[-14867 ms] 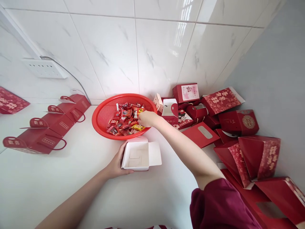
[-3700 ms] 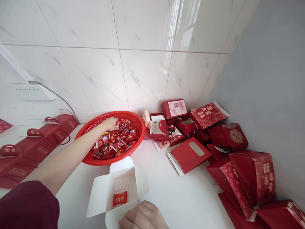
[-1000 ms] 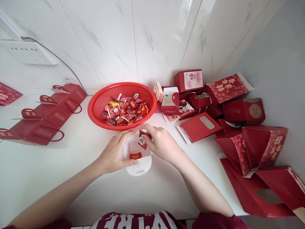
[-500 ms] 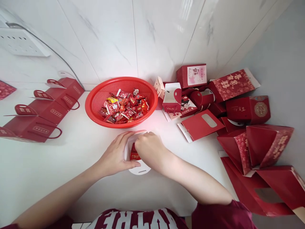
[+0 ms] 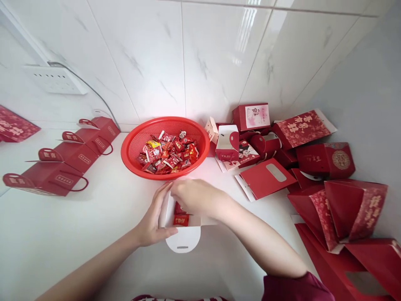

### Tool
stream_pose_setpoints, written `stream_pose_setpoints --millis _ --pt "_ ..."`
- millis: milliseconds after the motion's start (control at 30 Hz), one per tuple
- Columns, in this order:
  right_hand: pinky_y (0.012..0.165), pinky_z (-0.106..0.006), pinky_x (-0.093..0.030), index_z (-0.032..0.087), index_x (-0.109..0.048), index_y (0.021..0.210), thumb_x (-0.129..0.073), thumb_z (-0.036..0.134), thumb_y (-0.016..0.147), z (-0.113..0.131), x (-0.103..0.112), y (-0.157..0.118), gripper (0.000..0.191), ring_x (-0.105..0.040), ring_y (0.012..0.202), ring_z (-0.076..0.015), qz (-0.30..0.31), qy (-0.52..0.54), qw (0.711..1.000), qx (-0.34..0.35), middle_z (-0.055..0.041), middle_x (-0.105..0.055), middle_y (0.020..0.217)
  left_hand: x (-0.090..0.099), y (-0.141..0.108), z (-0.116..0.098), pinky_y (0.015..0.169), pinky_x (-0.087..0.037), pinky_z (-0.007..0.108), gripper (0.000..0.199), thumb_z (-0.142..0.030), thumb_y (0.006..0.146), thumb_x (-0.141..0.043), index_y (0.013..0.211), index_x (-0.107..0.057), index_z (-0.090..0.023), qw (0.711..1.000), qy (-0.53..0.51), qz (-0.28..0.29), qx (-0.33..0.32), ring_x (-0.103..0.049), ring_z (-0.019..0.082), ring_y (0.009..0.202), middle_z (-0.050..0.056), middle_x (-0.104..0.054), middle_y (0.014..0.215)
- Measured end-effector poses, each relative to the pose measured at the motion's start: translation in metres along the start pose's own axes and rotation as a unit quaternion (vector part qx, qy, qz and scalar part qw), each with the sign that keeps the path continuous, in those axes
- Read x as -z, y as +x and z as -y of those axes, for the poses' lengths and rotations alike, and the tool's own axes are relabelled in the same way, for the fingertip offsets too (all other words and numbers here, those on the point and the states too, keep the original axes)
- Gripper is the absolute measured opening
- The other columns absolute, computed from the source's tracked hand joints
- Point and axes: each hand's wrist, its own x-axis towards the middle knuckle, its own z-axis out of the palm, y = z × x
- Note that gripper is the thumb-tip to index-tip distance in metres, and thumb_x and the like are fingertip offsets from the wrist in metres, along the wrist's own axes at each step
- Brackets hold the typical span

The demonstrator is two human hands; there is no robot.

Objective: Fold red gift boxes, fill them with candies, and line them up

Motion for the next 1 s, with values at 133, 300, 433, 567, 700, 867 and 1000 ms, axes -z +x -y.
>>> stream_pose_setpoints --millis 133,300,433,567,700,867,1000 --pt "0.07 -0.028 -0.049 0.015 -0.069 0.101 -0.041 0.011 0.097 -0.027 0.035 0.033 0.029 -0.069 0.088 -0.0222 -0.057 -0.103 0.984 -0.131 -0.0125 -0.072 0.099 -0.011 -0.016 0.012 0.12 -0.018 0.06 0.115 -0.077 0.073 -0.06 0.157 -0.001 -0.028 0.991 -0.126 -0.051 -0.009 -0.007 0.042 0.149 0.013 -0.003 0.163" --pt "0.079 -0.032 -0.052 0.012 -0.068 0.104 -0.049 0.013 0.096 -0.074 0.042 0.118 0.02 -0.068 0.097 -0.0245 -0.042 -0.13 0.975 -0.174 -0.0158 -0.07 0.105 -0.005 -0.018 0.023 0.121 -0.013 0.056 0.098 -0.086 0.08 -0.027 0.157 0.002 -0.034 0.968 -0.237 -0.077 0.014 -0.002 0.036 0.152 0.005 -0.008 0.165" --pt "0.087 -0.041 -0.054 0.014 -0.06 0.12 -0.058 0.035 0.096 -0.095 0.034 0.173 0.031 -0.064 0.103 -0.0215 -0.022 -0.144 0.971 -0.187 -0.01 -0.063 0.119 0.017 -0.012 0.036 0.119 -0.014 0.058 0.109 -0.087 0.074 -0.044 0.158 -0.003 -0.031 0.968 -0.249 0.039 0.012 -0.012 0.04 0.149 0.01 -0.017 0.164" --pt "0.09 -0.044 -0.054 0.016 -0.058 0.125 -0.06 0.035 0.095 -0.106 0.017 0.197 0.035 -0.062 0.107 -0.0229 0.014 -0.142 0.975 -0.171 -0.0098 -0.06 0.125 0.028 -0.009 0.045 0.117 -0.021 0.057 0.121 -0.08 0.067 -0.063 0.158 -0.001 -0.03 0.946 -0.299 0.113 0.054 -0.023 0.043 0.146 0.015 -0.021 0.162" --pt "0.088 -0.043 -0.055 0.016 -0.058 0.124 -0.06 0.034 0.095 -0.119 0.008 0.2 0.034 -0.063 0.105 -0.0221 0.028 -0.114 0.979 -0.165 -0.0097 -0.06 0.124 0.028 -0.007 0.044 0.113 -0.028 0.057 0.118 -0.08 0.068 -0.062 0.158 -0.006 -0.03 0.923 -0.355 0.117 0.09 -0.034 0.043 0.141 0.017 -0.032 0.157" --pt "0.087 -0.043 -0.055 0.016 -0.06 0.12 -0.06 0.035 0.095 -0.127 0.017 0.19 0.032 -0.064 0.103 -0.0213 -0.008 -0.067 0.986 -0.149 -0.0089 -0.062 0.121 0.029 0.001 0.035 0.106 -0.038 0.054 0.09 -0.074 0.081 -0.053 0.153 -0.029 -0.026 0.918 -0.368 0.132 0.069 -0.042 0.041 0.135 0.017 -0.042 0.15" --pt "0.092 -0.031 -0.05 0.013 -0.064 0.119 -0.048 0.024 0.1 -0.121 0.033 0.175 0.027 -0.064 0.105 -0.0172 -0.071 -0.046 0.985 -0.147 -0.0085 -0.068 0.117 0.028 0.002 0.034 0.097 -0.047 0.05 0.079 -0.071 0.082 -0.054 0.143 -0.045 -0.022 0.928 -0.334 0.147 0.074 -0.052 0.04 0.125 0.018 -0.051 0.141"
